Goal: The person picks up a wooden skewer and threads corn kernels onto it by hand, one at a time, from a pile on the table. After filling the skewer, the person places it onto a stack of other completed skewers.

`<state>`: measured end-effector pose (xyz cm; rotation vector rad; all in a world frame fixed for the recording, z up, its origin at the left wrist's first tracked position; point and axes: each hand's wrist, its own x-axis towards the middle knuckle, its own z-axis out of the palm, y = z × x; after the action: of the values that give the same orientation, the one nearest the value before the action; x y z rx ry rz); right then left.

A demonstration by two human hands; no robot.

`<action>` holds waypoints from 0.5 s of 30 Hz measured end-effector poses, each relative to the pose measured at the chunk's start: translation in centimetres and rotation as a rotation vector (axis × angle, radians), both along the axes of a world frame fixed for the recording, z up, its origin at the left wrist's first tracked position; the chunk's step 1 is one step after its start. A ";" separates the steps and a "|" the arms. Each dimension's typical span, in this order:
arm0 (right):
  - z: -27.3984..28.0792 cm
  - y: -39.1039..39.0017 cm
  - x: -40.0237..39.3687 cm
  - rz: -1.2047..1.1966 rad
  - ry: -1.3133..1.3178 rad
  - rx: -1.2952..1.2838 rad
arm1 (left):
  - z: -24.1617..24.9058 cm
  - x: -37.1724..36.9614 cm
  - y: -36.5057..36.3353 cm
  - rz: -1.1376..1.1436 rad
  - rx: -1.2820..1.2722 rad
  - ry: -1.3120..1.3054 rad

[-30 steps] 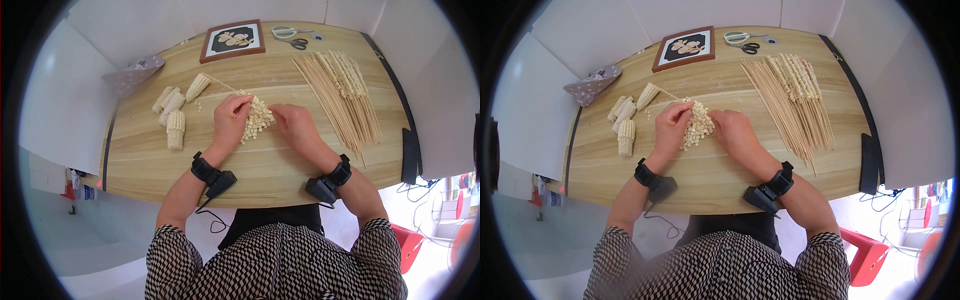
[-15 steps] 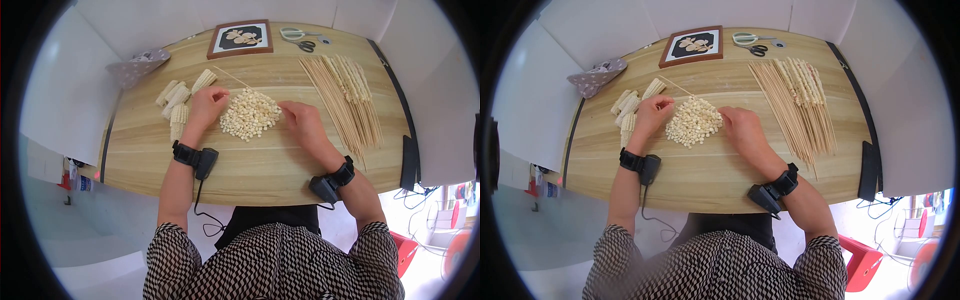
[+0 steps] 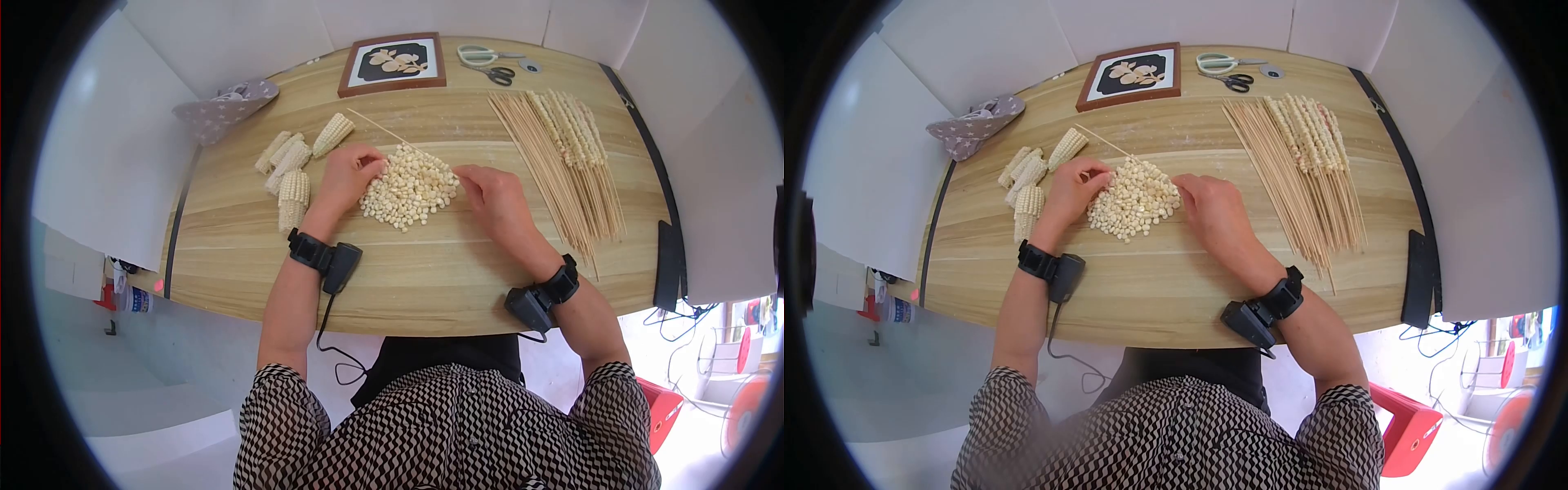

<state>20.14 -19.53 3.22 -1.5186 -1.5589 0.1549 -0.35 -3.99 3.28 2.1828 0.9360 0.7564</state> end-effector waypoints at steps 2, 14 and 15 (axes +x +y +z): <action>-0.1 0.0 0.0 0.001 0.001 0.006 | -0.2 0.1 0.3 0.084 -0.185 -0.065; 0.0 -0.2 -0.3 0.075 -0.006 -0.022 | -1.3 -2.0 3.5 0.223 -0.544 -0.767; 0.2 -0.3 -0.4 0.092 0.000 -0.027 | -1.3 -2.0 3.6 0.218 -0.531 -0.810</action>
<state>19.79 -19.80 3.40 -1.4676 -1.6331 0.2292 -2.36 -0.43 1.95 1.1581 0.8095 1.2008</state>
